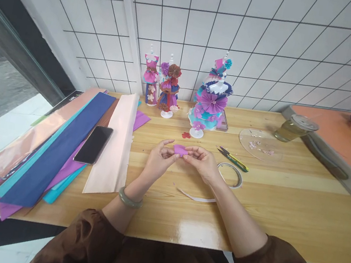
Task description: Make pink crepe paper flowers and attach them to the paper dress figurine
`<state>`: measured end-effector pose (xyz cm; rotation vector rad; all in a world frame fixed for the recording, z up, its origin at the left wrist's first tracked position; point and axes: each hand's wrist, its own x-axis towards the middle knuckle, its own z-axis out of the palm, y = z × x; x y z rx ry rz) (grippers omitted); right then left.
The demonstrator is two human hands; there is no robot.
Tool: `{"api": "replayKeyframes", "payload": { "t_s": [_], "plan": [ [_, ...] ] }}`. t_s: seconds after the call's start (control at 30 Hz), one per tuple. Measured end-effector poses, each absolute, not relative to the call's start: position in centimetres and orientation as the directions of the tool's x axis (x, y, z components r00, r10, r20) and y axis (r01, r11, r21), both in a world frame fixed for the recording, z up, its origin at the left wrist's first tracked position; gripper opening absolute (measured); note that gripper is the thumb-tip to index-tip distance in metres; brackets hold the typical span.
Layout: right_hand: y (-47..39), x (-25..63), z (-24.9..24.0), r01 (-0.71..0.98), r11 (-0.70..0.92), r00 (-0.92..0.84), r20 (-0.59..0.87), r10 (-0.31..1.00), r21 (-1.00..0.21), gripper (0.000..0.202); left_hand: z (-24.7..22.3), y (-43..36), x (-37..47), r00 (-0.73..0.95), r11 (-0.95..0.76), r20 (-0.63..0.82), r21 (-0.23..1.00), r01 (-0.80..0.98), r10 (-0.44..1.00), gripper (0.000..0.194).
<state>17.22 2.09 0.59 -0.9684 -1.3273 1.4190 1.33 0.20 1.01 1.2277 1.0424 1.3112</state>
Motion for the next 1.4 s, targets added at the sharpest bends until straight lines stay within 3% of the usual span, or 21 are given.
{"api": "replayKeyframes", "payload": {
  "t_s": [0.13, 0.37, 0.57, 1.0, 1.4],
  "plan": [
    [2.1, 17.2, 0.6, -0.094, 0.047, -0.286, 0.072, 0.955, -0.994, 0.037, 0.9, 0.2, 1.5, 0.069, -0.097, 0.106, 0.988, -0.12, 0.992, 0.06],
    [1.7, 17.0, 1.1, -0.025, 0.1, -0.335, 0.102, 0.937, -0.995, 0.04, 1.0, 0.2, 1.3, 0.058, -0.122, 0.127, 0.989, -0.077, 0.99, 0.057],
    [1.7, 17.1, 1.2, 0.104, 0.131, -0.32, 0.092, 0.943, -0.986, 0.03, 0.9, 0.1, 1.3, 0.061, -0.143, 0.147, 0.988, -0.06, 0.987, 0.056],
    [2.1, 17.4, 0.8, 0.135, 0.165, -0.279, 0.122, 0.953, -0.977, 0.028, 0.3, 0.2, 1.2, 0.075, -0.225, 0.222, 0.973, 0.041, 0.972, 0.048],
    [1.7, 17.3, 1.6, 0.238, 0.36, -0.256, 0.3, 0.919, -0.902, 0.019, 1.2, -0.2, 0.9, 0.082, -0.38, 0.374, 0.868, 0.319, 0.924, 0.016]
  ]
}}
